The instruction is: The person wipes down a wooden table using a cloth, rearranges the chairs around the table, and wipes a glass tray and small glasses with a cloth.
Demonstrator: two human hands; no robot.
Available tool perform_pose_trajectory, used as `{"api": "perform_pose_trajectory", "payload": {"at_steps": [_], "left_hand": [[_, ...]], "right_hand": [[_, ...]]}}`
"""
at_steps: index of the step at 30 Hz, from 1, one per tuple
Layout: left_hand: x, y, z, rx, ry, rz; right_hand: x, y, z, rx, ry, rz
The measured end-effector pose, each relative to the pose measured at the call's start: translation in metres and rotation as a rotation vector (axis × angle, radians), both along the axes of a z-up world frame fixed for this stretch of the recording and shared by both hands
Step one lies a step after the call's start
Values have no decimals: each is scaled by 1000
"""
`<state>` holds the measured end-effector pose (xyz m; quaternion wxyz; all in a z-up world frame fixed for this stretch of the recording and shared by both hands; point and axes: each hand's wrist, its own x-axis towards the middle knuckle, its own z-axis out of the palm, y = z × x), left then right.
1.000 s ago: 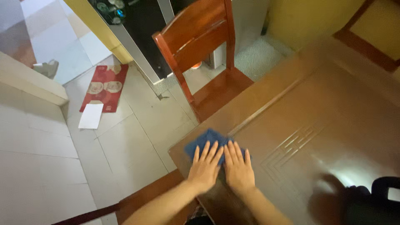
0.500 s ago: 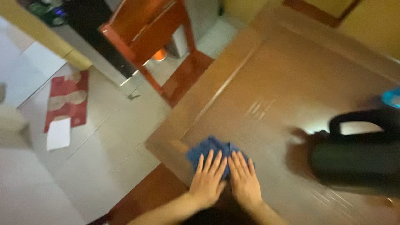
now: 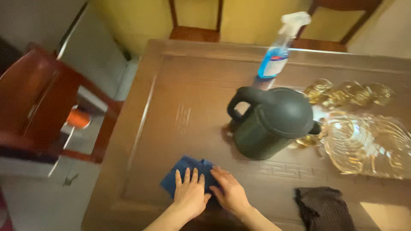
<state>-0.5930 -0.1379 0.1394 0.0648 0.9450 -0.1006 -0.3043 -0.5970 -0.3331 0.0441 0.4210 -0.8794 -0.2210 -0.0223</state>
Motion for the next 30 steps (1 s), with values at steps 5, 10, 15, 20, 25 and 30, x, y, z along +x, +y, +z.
{"api": "perform_pose_trajectory", "payload": {"at_steps": [5, 10, 15, 20, 25, 30], "left_hand": [[54, -44, 4, -509, -188, 72], [120, -113, -13, -1554, -72, 321], [143, -132, -27, -1384, -88, 403], [134, -150, -46, -1243, -231, 274], [116, -169, -34, -1197, -294, 164], [95, -172, -45, -1145, -373, 201]], "right_hand": [[19, -58, 4, 492, 304, -728], [59, -87, 37, 401, 210, -986], [74, -99, 54, 484, 234, -834], [63, -128, 17, 509, 178, -763], [50, -145, 3, 157, 113, -861], [28, -144, 16, 361, 399, -879]]}}
